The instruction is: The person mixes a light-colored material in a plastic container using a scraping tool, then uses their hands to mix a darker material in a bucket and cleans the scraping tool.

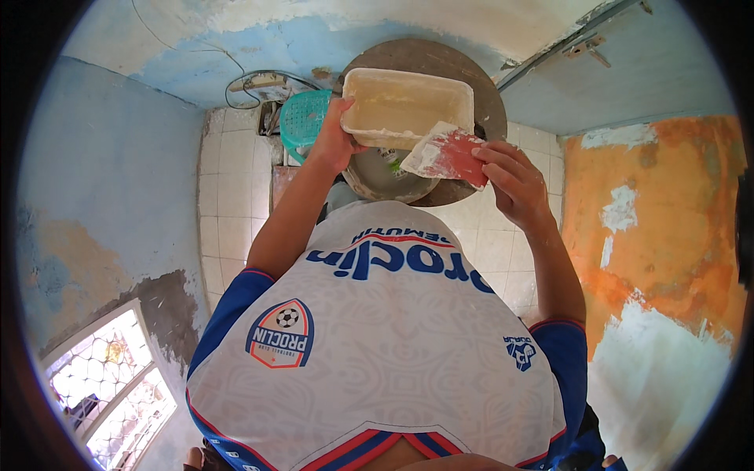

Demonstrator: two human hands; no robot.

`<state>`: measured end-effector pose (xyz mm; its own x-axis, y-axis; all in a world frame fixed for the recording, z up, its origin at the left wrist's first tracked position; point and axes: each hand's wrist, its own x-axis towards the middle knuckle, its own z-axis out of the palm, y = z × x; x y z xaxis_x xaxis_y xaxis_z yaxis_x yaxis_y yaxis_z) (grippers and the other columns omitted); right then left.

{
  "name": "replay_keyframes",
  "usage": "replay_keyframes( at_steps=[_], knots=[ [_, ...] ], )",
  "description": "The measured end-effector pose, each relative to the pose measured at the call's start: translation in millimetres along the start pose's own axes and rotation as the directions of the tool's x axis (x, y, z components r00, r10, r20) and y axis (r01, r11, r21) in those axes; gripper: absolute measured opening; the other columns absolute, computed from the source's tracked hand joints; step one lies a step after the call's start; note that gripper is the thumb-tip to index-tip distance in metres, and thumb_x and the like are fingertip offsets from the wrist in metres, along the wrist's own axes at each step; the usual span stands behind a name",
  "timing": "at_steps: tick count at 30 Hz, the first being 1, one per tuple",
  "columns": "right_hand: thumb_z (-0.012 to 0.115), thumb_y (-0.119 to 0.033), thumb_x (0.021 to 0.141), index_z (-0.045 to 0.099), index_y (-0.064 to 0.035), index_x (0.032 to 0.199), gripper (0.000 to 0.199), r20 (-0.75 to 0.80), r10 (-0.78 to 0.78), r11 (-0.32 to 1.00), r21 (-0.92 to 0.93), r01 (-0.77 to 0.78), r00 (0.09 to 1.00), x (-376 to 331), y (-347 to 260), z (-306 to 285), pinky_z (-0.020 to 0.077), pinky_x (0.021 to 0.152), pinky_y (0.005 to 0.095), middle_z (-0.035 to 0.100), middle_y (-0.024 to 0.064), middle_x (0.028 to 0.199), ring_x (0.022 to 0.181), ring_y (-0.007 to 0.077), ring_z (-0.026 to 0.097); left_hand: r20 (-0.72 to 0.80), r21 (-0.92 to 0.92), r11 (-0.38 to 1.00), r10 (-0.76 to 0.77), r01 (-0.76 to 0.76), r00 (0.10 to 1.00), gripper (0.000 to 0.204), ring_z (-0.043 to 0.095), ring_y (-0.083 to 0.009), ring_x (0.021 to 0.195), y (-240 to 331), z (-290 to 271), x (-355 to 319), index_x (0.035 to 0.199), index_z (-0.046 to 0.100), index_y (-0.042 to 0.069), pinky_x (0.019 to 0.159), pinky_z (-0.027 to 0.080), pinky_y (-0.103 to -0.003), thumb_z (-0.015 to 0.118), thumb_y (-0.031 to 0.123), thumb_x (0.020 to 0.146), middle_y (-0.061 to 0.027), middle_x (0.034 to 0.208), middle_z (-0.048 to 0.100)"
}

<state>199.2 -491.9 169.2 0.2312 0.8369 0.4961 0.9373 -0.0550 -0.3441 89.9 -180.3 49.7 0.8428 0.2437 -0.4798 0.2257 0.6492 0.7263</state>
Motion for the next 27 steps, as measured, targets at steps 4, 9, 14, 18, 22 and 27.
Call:
replay_keyframes(
  at_steps=[4,9,14,18,22,27],
  knots=[
    [0.073,0.009,0.074,0.058,-0.0083,0.101,0.035,-0.073,0.031,0.998,0.051,-0.028,0.997,-7.9,-0.3,4.1,0.0618,0.084,0.0402,0.072,0.0100,0.118,0.109,0.0350,0.070,0.000,-0.021,1.000,-0.018,0.018,1.000,0.068,0.053,-0.0256,0.130,4.2,4.0,3.2,0.144,0.053,0.021,0.102,0.038,-0.053,0.045,0.063,0.092,-0.0046,0.144,0.057],
    [0.071,0.009,0.081,0.055,-0.0077,0.102,0.031,-0.168,0.048,0.996,0.087,-0.034,0.985,-10.9,-9.4,9.1,0.0623,0.084,0.0416,0.074,0.0117,0.114,0.104,0.0371,0.072,-0.028,-0.042,0.998,-0.039,0.038,0.999,0.066,0.057,-0.0242,0.124,5.7,5.0,3.0,0.140,0.055,0.021,0.100,0.039,-0.050,0.053,0.062,0.089,-0.0031,0.139,0.061],
    [0.065,0.008,0.089,0.053,-0.0069,0.104,0.024,-0.275,0.072,0.995,0.090,-0.049,0.959,-20.2,-21.4,18.4,0.0618,0.086,0.0433,0.075,0.0169,0.111,0.102,0.0381,0.073,-0.037,-0.057,0.996,-0.067,0.064,0.997,0.070,0.056,-0.0258,0.126,-2.4,4.5,3.7,0.142,0.053,0.022,0.101,0.038,-0.051,0.056,0.065,0.087,-0.0039,0.142,0.058],
    [0.061,0.009,0.093,0.054,-0.0052,0.107,0.021,-0.447,0.069,0.997,0.060,-0.047,0.892,-21.9,-26.2,23.2,0.0607,0.087,0.0439,0.074,0.0199,0.109,0.102,0.0372,0.073,-0.043,-0.014,0.998,-0.068,0.068,0.997,0.071,0.054,-0.0277,0.130,-10.9,-2.9,2.0,0.146,0.051,0.020,0.103,0.039,-0.054,0.051,0.064,0.090,-0.0061,0.146,0.055],
    [0.059,0.004,0.100,0.056,-0.0001,0.116,0.017,-0.493,0.144,0.986,-0.006,-0.169,0.858,-23.7,-11.5,21.4,0.0578,0.089,0.0395,0.074,0.0202,0.107,0.099,0.0328,0.073,-0.031,0.070,0.995,0.069,-0.067,0.997,0.066,0.054,-0.0262,0.129,-22.3,-13.5,3.1,0.147,0.047,0.018,0.104,0.042,-0.051,0.050,0.057,0.094,-0.0064,0.145,0.054],
    [0.068,0.006,0.092,0.070,-0.0060,0.117,0.028,-0.495,0.294,0.914,-0.104,-0.391,0.818,-14.1,-14.6,8.2,0.0552,0.073,0.0332,0.075,0.0098,0.101,0.083,0.0242,0.068,-0.078,0.018,0.949,0.314,-0.314,0.946,0.070,0.053,-0.0234,0.125,-28.5,1.0,-10.3,0.151,0.030,0.012,0.108,0.041,-0.041,0.059,0.031,0.090,-0.0138,0.137,0.055]
  ],
)
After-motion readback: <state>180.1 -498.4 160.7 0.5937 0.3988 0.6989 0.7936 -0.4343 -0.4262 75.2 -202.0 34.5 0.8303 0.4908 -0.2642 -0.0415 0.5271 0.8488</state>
